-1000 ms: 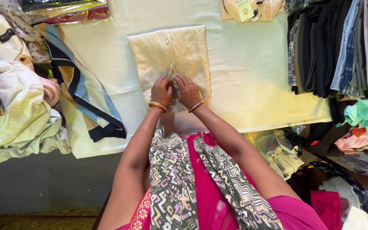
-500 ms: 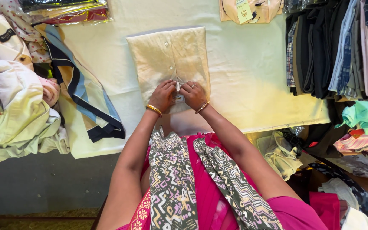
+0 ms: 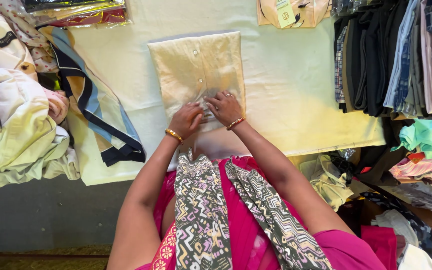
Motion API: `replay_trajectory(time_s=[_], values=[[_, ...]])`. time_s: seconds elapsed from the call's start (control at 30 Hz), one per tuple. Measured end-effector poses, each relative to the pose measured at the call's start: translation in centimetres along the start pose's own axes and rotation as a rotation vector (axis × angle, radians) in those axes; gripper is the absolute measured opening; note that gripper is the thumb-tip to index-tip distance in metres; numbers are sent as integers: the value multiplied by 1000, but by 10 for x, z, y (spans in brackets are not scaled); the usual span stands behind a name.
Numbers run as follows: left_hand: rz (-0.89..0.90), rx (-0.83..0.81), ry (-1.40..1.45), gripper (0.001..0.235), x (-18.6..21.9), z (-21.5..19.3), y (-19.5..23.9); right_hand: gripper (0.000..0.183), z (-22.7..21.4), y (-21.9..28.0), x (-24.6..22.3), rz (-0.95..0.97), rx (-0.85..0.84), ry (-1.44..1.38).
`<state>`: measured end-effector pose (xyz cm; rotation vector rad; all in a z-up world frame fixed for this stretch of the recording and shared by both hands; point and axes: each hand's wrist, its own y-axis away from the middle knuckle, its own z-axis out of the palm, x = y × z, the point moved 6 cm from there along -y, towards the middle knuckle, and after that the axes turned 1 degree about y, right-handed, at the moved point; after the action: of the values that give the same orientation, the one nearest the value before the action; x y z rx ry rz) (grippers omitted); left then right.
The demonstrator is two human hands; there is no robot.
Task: The person folds a light blue shirt and then a yellow shirt on a table. They smooth the fabric, fold the sleeves and body, and place the folded shirts on a stack to the right.
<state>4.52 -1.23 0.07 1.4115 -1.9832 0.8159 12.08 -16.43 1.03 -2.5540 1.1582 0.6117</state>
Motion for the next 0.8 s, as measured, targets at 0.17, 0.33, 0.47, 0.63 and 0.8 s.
replay_trajectory(time_s=[0.17,0.33,0.47,0.63,0.8], values=[[-308,105,83,14,-4,-15,15,28,1,4,2,62,19,1],[-466,316,37,16,-2,-19,-11,29,-8,2,-5,45,41,67],[-239,217,-126,30,-16,19,-33,25,-8,9,1,25,42,89],[-244,-126,-414,61,-14,27,-34,16,21,43,77,142,118,-89],[-258,-163,-403,60,-14,27,-36,28,-24,12,56,207,267,-81]])
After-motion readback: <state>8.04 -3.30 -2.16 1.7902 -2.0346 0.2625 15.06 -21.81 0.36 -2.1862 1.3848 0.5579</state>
